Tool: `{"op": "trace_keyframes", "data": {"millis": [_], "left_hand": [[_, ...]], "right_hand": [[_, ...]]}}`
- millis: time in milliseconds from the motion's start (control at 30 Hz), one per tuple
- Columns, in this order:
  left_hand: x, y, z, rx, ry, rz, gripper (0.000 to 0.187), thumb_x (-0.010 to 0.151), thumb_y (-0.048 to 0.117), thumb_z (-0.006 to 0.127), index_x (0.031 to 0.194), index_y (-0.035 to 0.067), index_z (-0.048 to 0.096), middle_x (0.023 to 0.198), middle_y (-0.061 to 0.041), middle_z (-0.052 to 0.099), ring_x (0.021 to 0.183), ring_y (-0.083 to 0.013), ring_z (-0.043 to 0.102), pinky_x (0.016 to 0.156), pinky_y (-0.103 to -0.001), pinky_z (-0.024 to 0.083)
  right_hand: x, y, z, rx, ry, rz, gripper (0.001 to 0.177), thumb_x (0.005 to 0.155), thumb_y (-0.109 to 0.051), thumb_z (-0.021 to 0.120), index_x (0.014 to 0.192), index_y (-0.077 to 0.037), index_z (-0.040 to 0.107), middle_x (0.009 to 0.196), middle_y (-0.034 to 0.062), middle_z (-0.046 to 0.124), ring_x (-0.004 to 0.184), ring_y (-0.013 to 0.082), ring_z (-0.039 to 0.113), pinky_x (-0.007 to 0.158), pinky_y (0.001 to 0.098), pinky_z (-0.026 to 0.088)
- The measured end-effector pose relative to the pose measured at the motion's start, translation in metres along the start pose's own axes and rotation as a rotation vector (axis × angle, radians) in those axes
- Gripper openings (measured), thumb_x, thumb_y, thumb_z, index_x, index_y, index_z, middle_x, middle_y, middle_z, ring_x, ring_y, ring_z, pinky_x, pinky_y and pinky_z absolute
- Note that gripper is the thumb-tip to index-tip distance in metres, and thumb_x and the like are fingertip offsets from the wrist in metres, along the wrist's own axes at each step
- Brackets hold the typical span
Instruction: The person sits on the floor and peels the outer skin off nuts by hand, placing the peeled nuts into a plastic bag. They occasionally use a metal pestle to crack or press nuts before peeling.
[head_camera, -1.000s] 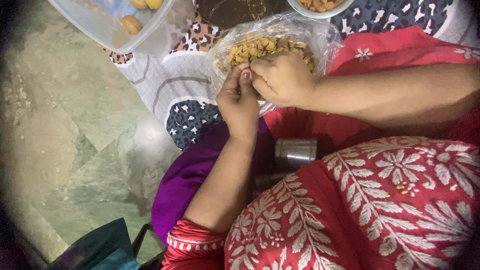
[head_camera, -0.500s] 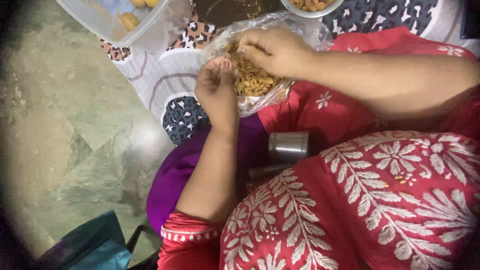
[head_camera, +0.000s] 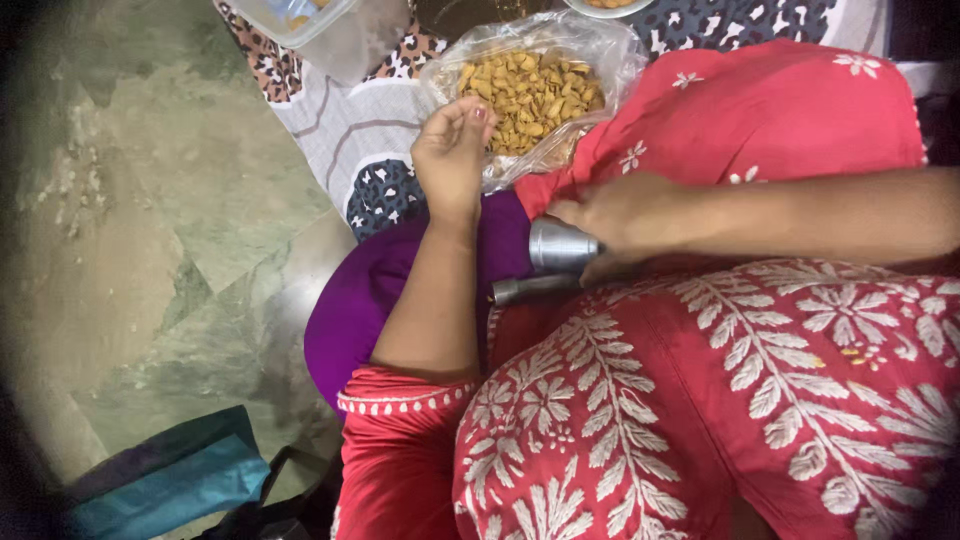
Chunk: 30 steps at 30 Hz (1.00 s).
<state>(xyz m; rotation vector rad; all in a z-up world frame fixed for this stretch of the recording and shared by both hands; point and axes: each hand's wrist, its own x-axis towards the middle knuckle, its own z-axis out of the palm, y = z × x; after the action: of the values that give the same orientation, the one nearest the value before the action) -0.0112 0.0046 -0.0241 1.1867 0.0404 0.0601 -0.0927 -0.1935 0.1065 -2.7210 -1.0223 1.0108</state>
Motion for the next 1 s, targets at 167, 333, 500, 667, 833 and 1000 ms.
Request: {"op": "trace_keyframes", "data": {"millis": [167, 333, 500, 667, 833, 1000], "left_hand": [[-0.045, 0.047, 0.023, 0.096, -0.107, 0.01, 0.021, 0.099, -0.002, 0.069, 0.12, -0.004, 0.07, 0.102, -0.009, 0.076, 0.091, -0.0145, 0.072, 0.079, -0.026, 0.059], [-0.088, 0.084, 0.049, 0.31, -0.301, 0.111, 0.022, 0.094, 0.004, 0.072, 0.117, 0.002, 0.072, 0.104, -0.007, 0.077, 0.093, -0.0116, 0.073, 0.082, -0.026, 0.06], [-0.109, 0.091, 0.039, 0.758, -0.271, 0.034, 0.019, 0.087, 0.017, 0.081, 0.104, 0.01, 0.078, 0.098, -0.007, 0.082, 0.087, -0.0128, 0.08, 0.081, -0.027, 0.062], [-0.11, 0.08, 0.025, 0.911, -0.318, 0.315, 0.029, 0.079, 0.019, 0.087, 0.106, 0.013, 0.08, 0.116, -0.012, 0.076, 0.112, -0.0262, 0.07, 0.098, -0.037, 0.054], [-0.096, 0.091, 0.014, 0.766, -0.434, 0.498, 0.046, 0.078, 0.022, 0.094, 0.12, 0.013, 0.077, 0.135, -0.008, 0.069, 0.136, -0.0299, 0.058, 0.12, -0.044, 0.043], [-0.097, 0.103, 0.008, 0.481, -0.442, 0.508, 0.116, 0.057, 0.038, 0.099, 0.152, 0.01, 0.038, 0.148, -0.012, 0.041, 0.14, -0.0253, 0.042, 0.12, -0.04, 0.04]], "right_hand": [[-0.007, 0.001, 0.026, 0.114, 0.176, 0.108, 0.103, 0.062, -0.048, 0.088, 0.146, -0.011, 0.042, 0.118, 0.0189, 0.065, 0.107, 0.0363, 0.067, 0.091, 0.0481, 0.056], [0.007, 0.019, 0.038, 0.249, 0.645, -0.134, 0.101, 0.056, -0.04, 0.091, 0.137, 0.002, 0.049, 0.129, 0.026, 0.057, 0.113, 0.0431, 0.061, 0.092, 0.0497, 0.052], [0.02, 0.024, 0.049, 0.226, 0.456, -0.093, 0.056, 0.072, -0.037, 0.085, 0.117, -0.009, 0.069, 0.132, 0.0168, 0.056, 0.105, 0.033, 0.066, 0.084, 0.0442, 0.057], [0.018, 0.037, 0.048, 0.343, 0.803, -0.431, 0.042, 0.074, -0.034, 0.092, 0.098, -0.006, 0.071, 0.118, 0.0111, 0.06, 0.109, 0.0293, 0.066, 0.089, 0.0398, 0.056], [0.004, 0.043, 0.031, 0.511, 0.923, -0.434, 0.033, 0.077, -0.019, 0.095, 0.096, -0.005, 0.072, 0.124, 0.009, 0.06, 0.115, 0.0206, 0.065, 0.094, 0.0335, 0.057], [-0.005, 0.024, 0.019, 0.671, 0.963, -0.488, 0.033, 0.081, -0.011, 0.094, 0.103, -0.004, 0.07, 0.134, 0.0099, 0.054, 0.122, 0.0179, 0.061, 0.099, 0.0307, 0.056]]}}
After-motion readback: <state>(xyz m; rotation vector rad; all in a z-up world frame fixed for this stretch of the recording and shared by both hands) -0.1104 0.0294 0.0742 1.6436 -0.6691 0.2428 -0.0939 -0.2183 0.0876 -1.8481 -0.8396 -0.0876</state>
